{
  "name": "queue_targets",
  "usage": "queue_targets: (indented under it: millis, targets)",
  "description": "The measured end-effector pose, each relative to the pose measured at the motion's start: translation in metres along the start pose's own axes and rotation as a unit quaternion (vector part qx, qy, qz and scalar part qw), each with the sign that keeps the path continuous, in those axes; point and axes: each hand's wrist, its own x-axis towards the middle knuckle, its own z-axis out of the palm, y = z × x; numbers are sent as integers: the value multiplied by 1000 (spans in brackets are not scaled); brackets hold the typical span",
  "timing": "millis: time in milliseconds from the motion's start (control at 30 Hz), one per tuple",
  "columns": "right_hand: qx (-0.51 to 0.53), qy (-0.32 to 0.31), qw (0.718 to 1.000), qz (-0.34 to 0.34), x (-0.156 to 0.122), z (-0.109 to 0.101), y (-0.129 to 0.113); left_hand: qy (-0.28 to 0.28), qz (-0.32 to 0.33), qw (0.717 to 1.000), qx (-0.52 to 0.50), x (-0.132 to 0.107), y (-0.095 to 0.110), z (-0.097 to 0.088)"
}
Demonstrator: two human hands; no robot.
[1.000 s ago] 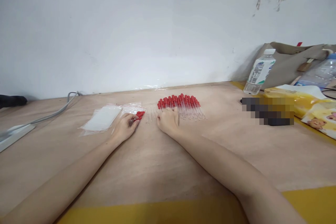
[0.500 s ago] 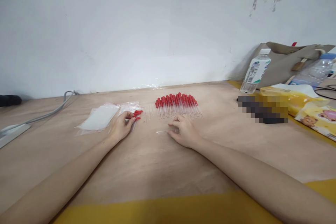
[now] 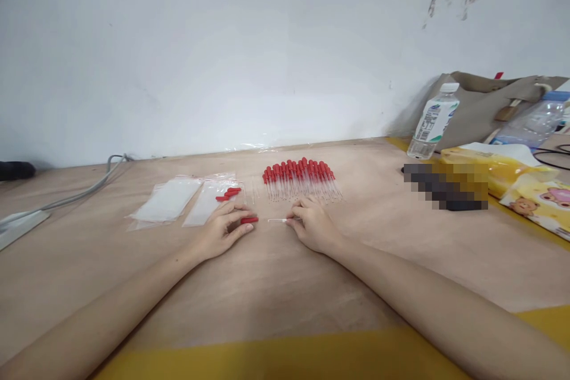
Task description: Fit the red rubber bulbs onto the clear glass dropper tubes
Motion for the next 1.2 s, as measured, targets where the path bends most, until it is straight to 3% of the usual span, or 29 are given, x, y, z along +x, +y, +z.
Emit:
queue_targets:
  millis: [133,333,767,1000,1200]
  targets:
    - [20,3,1000,-4,0,1,-2,3,1,1000,11,3,-3,5]
    - [43,9,999,-12,1,1,-5,12,-35,997,-70,7,4,14]
    - [74,44,996,-27,1,-1,-11,23,-82,980,-178,5,12,14]
    - [79,52,995,-39,1,0,-13,17,-54,994,-98,6,11,14]
    - [77,43,995,-37,0,1,-13,25,-28,993,-109,7,16,10]
